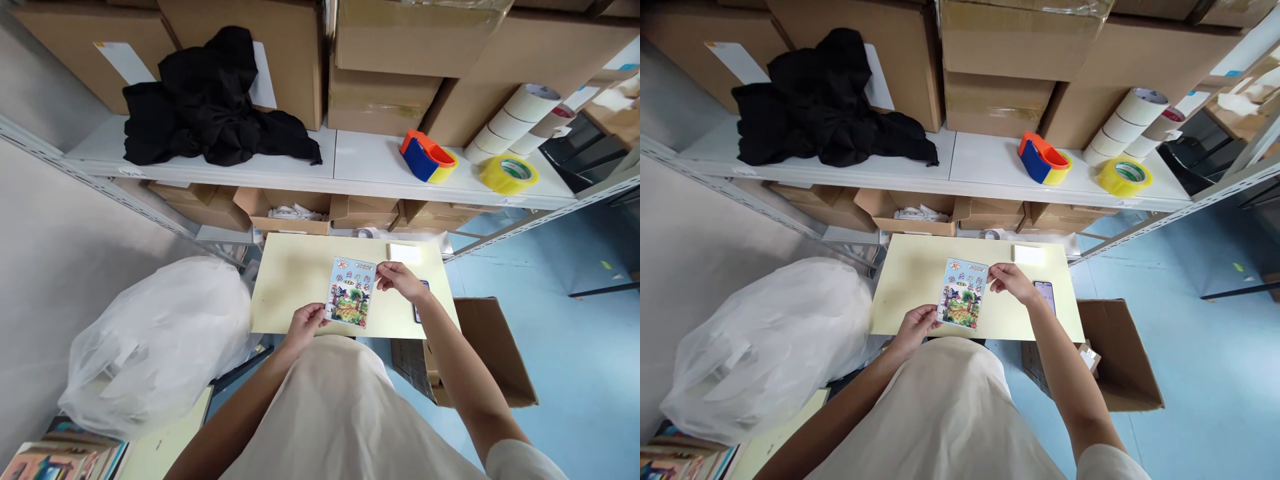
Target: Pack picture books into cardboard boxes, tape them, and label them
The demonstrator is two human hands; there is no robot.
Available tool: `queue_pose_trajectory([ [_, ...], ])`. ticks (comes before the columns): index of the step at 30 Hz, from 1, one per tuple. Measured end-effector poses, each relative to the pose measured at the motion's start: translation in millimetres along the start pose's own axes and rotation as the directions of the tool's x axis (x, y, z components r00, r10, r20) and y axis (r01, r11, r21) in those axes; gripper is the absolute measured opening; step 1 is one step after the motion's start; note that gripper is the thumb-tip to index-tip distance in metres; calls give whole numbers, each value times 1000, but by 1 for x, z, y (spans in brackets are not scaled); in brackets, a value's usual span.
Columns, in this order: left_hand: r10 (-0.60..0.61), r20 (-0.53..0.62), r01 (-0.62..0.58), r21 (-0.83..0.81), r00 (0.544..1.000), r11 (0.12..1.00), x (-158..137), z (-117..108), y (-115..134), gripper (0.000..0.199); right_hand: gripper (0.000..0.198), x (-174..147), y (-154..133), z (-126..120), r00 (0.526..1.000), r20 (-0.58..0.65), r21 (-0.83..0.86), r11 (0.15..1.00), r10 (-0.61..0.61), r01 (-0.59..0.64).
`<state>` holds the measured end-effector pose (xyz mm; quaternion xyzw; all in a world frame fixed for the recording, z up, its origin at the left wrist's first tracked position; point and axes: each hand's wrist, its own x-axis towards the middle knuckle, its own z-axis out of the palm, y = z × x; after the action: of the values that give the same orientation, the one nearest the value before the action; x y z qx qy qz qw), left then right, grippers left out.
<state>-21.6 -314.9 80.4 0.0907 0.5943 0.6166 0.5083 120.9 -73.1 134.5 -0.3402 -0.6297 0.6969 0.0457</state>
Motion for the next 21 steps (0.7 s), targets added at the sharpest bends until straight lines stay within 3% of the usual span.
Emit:
queue_pose_trajectory([
  [5, -19, 5, 19, -9, 1000, 1000, -1, 0, -6, 46, 47, -5, 6, 12, 998, -45, 93, 994, -50, 54],
  [10, -23, -2, 23, 1, 1000, 1000, -3, 1, -10, 45, 42, -2, 11, 21, 989, -114, -13, 996, -92, 91],
  [21, -10, -17, 10, -32, 1000, 999, -4, 3, -9, 41, 44, 7, 13, 28, 993, -120, 79, 997, -11, 21],
])
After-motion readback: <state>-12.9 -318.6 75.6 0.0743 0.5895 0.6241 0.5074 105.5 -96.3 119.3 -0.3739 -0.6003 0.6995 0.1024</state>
